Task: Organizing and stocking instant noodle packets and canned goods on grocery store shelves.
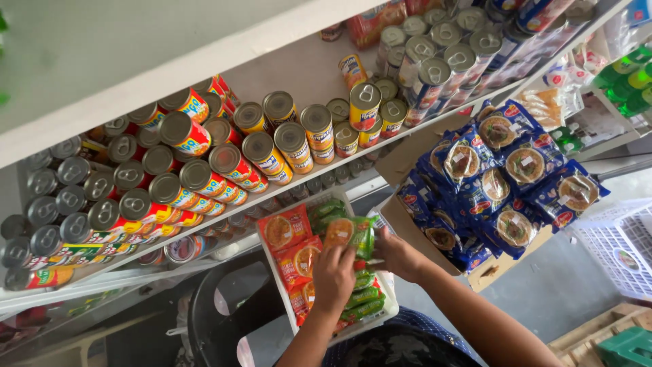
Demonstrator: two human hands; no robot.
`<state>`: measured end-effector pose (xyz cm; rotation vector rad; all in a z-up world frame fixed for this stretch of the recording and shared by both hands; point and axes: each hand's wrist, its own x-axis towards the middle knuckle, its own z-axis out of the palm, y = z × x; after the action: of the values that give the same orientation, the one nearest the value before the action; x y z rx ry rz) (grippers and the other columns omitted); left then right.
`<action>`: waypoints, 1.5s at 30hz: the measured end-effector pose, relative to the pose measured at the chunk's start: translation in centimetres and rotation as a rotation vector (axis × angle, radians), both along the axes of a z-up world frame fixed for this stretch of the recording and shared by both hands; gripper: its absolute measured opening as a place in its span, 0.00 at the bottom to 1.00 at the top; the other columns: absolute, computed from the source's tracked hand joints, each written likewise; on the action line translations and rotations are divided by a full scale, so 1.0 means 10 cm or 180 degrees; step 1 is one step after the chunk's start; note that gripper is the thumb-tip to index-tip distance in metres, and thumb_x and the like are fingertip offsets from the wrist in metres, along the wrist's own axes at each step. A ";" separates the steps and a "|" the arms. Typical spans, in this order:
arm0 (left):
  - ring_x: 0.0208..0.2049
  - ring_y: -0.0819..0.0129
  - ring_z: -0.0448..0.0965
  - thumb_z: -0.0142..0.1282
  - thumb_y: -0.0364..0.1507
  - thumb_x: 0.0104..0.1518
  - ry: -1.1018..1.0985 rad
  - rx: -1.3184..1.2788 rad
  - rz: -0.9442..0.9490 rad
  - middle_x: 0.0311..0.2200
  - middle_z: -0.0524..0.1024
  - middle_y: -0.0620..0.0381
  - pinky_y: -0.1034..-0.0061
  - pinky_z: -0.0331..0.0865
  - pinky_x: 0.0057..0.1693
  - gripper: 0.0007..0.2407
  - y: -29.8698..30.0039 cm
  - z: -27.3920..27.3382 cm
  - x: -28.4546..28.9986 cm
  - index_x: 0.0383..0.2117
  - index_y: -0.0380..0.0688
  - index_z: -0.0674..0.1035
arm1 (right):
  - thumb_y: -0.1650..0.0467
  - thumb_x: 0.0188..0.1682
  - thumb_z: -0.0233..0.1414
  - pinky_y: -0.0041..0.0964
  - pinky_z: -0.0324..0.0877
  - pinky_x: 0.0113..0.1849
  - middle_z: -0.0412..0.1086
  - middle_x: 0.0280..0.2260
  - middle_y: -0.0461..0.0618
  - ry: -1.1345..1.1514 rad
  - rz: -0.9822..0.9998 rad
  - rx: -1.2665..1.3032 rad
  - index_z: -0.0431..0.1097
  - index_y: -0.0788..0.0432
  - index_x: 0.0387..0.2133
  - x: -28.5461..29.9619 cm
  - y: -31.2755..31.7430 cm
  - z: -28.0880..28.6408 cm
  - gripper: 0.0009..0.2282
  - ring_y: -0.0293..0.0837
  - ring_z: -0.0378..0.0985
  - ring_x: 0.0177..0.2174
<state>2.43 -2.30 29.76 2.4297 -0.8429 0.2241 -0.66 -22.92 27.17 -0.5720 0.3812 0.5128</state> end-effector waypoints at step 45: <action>0.24 0.71 0.65 0.53 0.29 0.68 -0.1220 -0.2538 0.1160 0.23 0.70 0.54 0.73 0.61 0.33 0.11 0.31 2.89 0.80 0.28 0.36 0.73 | 0.54 0.49 0.61 0.74 0.50 0.59 0.55 0.65 0.56 -0.5830 -0.2645 -0.6879 0.61 0.43 0.64 0.52 0.54 2.76 0.30 0.67 0.55 0.62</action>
<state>10.47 0.81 58.65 1.7660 -0.3329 0.9824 4.55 -17.53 54.74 -2.3825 -0.8597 -1.6186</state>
